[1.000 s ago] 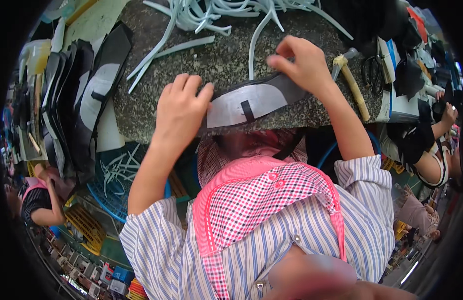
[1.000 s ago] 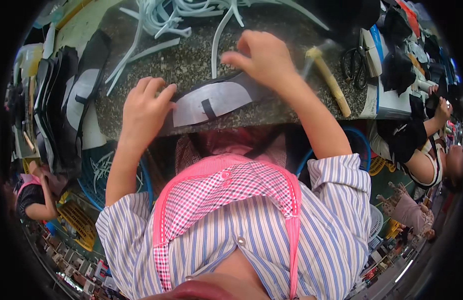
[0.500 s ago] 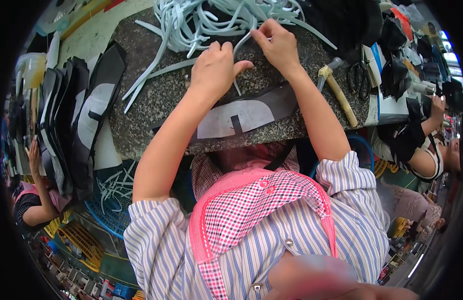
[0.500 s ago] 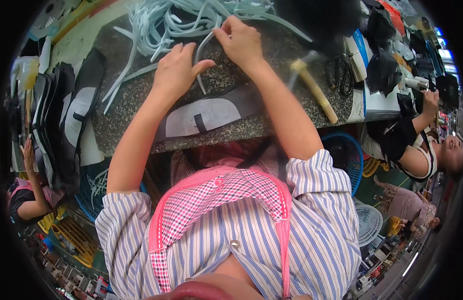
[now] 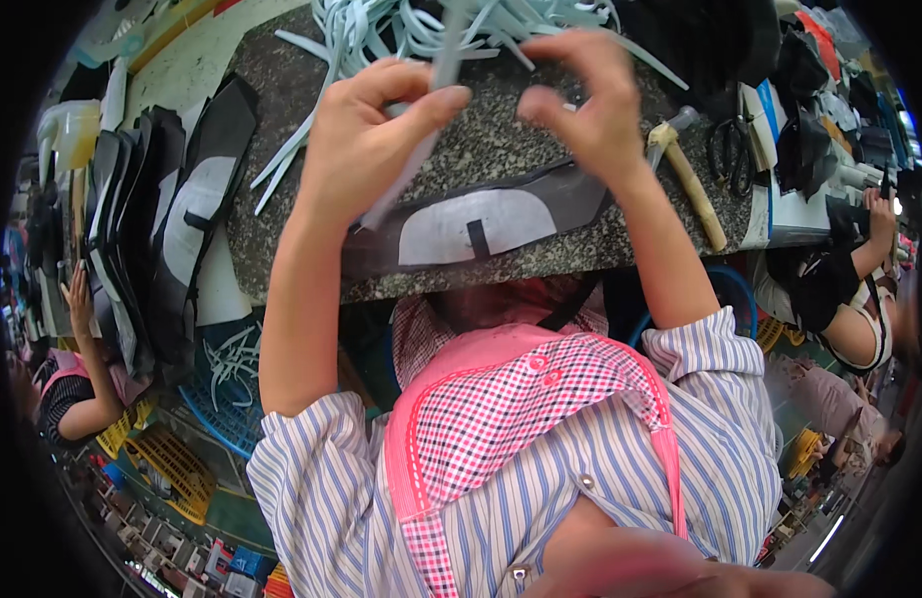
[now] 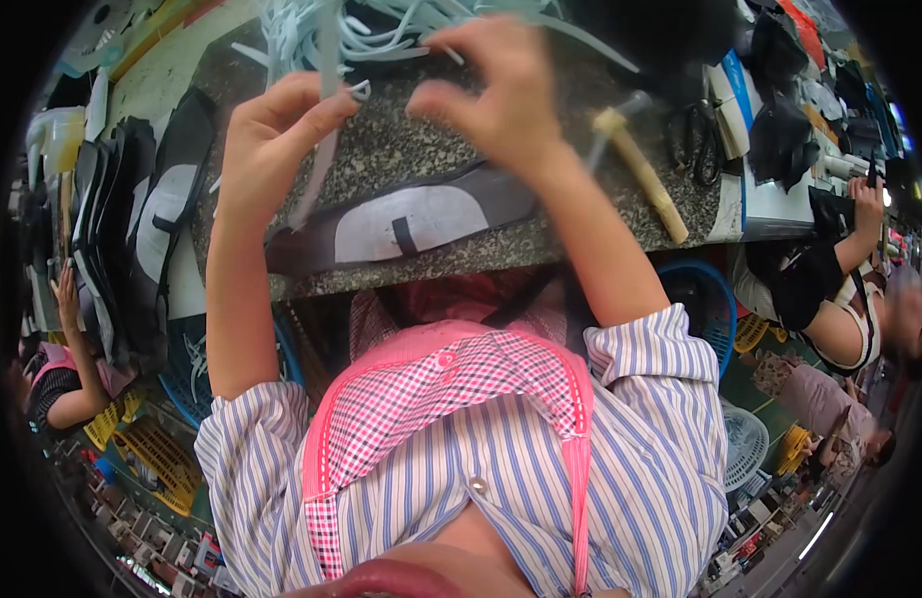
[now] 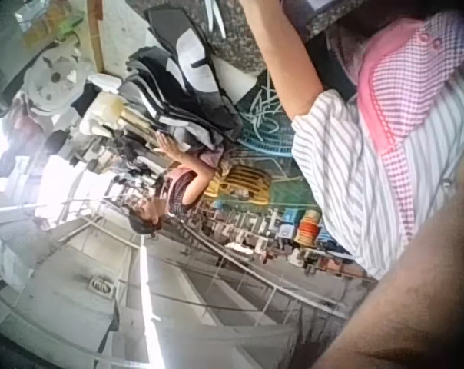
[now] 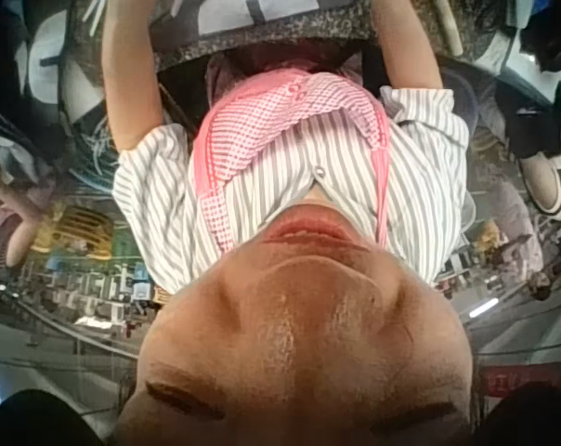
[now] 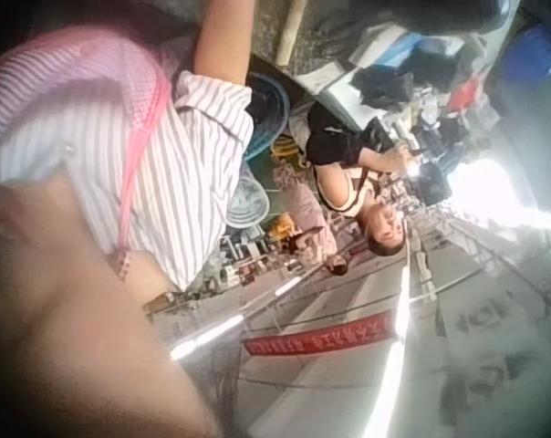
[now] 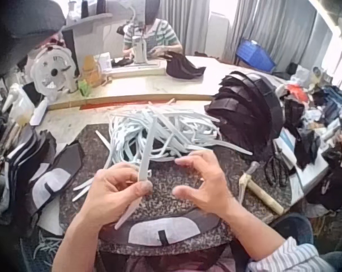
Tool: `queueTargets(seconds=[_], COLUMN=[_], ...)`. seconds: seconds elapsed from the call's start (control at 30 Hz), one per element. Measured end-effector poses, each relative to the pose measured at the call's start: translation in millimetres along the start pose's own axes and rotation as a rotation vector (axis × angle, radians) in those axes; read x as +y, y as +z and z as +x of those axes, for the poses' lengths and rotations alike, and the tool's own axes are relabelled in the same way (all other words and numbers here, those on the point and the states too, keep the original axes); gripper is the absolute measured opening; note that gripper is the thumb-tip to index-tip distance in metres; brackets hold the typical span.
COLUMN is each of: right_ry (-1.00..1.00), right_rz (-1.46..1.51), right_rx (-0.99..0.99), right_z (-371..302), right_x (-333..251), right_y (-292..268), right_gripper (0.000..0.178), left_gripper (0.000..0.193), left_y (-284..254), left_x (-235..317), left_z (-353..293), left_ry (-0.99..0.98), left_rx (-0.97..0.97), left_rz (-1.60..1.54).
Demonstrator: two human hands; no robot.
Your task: The person attaches white strips along the edges of leather shoe pieces, folds the edges over the strips by hand, and presses them down.
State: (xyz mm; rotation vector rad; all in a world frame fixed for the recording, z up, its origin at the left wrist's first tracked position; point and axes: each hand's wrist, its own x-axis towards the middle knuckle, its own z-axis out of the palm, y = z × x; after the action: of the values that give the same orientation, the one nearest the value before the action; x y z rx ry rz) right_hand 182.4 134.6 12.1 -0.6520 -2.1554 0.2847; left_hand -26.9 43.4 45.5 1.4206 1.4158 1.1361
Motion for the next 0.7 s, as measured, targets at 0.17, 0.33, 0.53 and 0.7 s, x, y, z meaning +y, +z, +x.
queueTargets(seconds=[0.17, 0.33, 0.53, 0.7], right_ry=[0.628, 0.763, 0.783, 0.678], right_rz=[1.059, 1.113, 1.092, 1.013], right_rx=[-0.287, -0.013, 0.051, 0.055], right_z=[-31.4, -52.7, -80.6, -84.9], right_x=[-61.8, -68.7, -92.7, -106.3], right_y=[20.9, -1.5, 15.7, 26.3], right_gripper=[0.017, 0.015, 0.011, 0.011], left_gripper=[0.034, 0.072, 0.067, 0.028], left_y=[22.0, 20.9, 19.3, 23.7], left_x=[2.4, -59.6, -60.7, -32.9], left_z=[-8.5, -83.8, -101.2, -132.8], left_ry=[0.214, 0.397, 0.522, 0.034], left_rx=[-0.110, -0.124, 0.066, 0.153], left_rz=[-0.086, 0.999, 0.764, -0.148])
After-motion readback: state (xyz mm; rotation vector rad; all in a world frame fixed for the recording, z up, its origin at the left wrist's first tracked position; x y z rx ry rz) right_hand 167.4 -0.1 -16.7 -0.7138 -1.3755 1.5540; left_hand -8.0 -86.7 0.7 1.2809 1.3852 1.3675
